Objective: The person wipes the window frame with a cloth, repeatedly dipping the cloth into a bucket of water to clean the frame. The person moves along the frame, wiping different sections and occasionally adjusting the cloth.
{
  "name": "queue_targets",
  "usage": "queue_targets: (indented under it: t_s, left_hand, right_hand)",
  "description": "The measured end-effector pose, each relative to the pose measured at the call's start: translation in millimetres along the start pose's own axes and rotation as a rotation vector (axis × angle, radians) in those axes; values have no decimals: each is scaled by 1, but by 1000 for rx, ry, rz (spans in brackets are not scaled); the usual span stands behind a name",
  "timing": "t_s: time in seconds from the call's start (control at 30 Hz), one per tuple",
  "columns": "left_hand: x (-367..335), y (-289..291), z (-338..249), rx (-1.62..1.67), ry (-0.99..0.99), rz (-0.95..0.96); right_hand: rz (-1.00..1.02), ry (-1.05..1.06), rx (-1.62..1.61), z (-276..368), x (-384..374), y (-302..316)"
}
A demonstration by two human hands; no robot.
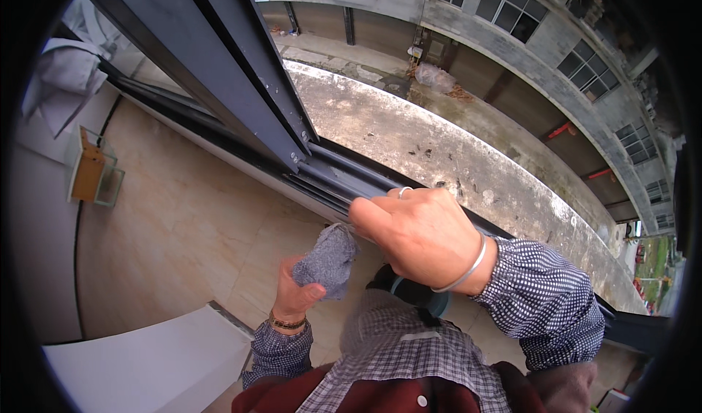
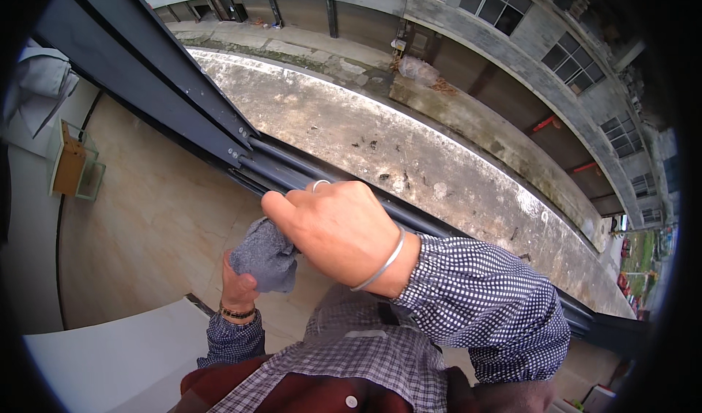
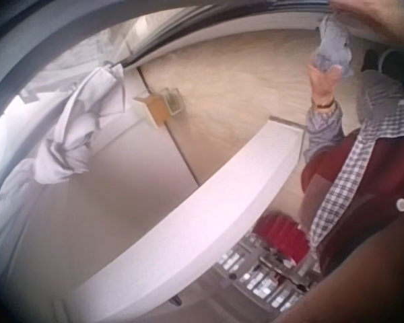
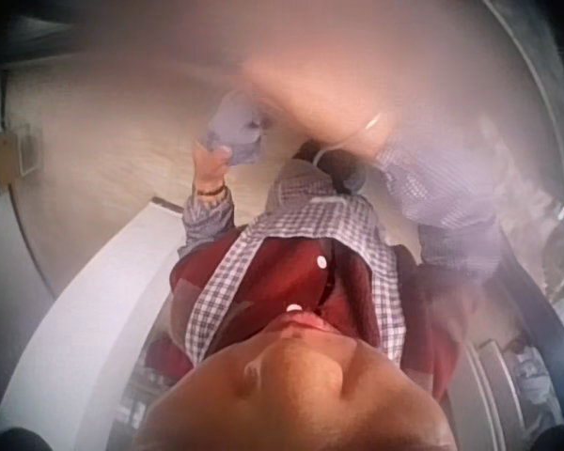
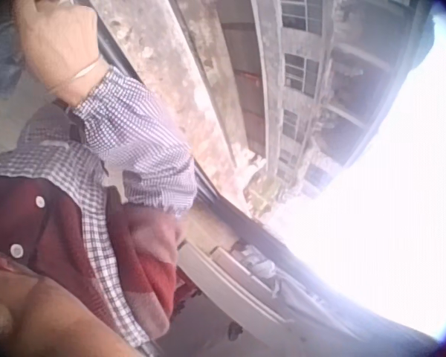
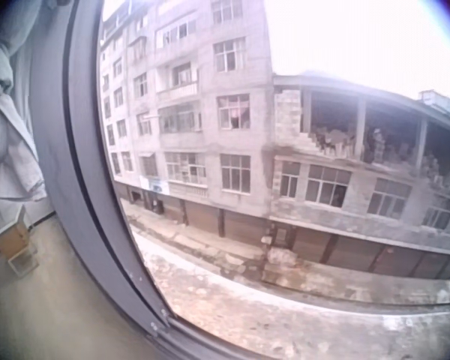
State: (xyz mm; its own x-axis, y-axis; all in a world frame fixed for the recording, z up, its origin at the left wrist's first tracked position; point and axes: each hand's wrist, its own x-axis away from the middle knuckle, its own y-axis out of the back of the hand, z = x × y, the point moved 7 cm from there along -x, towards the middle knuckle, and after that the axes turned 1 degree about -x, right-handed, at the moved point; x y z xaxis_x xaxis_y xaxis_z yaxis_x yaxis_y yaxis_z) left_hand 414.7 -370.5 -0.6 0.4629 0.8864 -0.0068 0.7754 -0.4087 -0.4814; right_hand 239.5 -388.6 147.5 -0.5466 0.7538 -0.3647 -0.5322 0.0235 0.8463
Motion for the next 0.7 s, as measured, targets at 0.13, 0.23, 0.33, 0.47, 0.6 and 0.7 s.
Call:
queue_targets:
  t_s: [0.13, 0.23, 0.33, 0.47, 0.6, 0.7]
  left_hand:
    - [-8, -30, -5, -82, -137, 88]
    - [-8, -56, 2, 78, -77, 100]
    - [-9, -78, 11, 150, -30, 191]
    - [-11, -87, 11, 11, -52, 218]
    - [-16, -89, 2, -223, -95, 64]
    - [-21, -91, -2, -173, -142, -142]
  right_hand:
    - [-59, -181, -130, -2, 51, 26]
    - [-42, -442, -488, -12, 88, 23]
    - [-50, -561, -750, -10, 113, 9]
    - [-206, -585, -695, -6, 133, 20]
    - [-414, -544, -436, -14, 139, 53]
    - [-437, -392, -44, -18, 113, 50]
